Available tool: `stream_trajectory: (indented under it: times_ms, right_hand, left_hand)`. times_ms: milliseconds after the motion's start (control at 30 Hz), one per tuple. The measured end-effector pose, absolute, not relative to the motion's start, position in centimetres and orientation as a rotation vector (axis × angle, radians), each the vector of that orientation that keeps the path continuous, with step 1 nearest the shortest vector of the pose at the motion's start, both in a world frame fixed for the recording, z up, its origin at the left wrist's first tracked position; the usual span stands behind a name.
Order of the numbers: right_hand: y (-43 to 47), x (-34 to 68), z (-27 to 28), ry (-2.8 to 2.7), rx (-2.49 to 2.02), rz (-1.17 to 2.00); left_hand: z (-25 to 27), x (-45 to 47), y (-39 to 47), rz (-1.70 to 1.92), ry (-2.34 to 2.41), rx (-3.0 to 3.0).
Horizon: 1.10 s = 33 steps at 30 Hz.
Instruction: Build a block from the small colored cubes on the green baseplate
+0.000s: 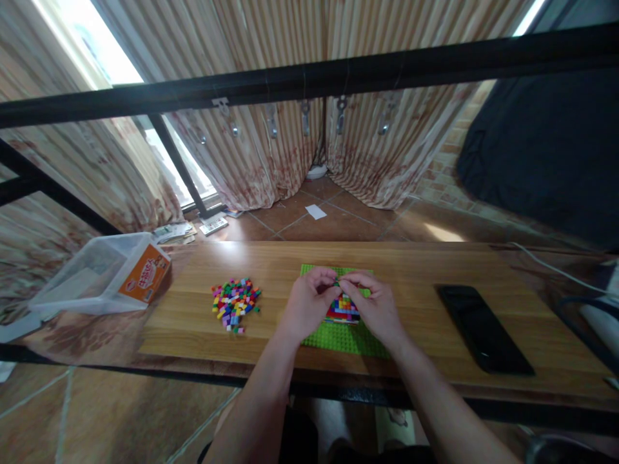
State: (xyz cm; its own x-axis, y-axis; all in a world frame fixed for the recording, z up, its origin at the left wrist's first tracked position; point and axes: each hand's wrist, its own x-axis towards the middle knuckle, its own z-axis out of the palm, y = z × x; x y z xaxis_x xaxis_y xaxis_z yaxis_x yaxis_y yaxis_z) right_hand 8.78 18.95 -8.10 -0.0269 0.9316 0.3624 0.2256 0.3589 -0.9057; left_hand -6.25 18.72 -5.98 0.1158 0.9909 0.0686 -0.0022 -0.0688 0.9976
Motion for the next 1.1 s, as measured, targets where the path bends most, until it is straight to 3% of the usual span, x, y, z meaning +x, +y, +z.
stream_trajectory:
  times_ms: [833, 1100]
  right_hand:
    - [19.1, 9.4, -8.4, -1.286, -1.068, 1.126]
    - [19.3, 10.0, -8.3, -1.404, -1.191, 0.907]
  left_hand:
    - [-5.0, -6.1, 18.3, 1.176, 1.005, 1.12]
    - [-5.9, -7.7, 19.4, 1.323, 1.258, 1.076]
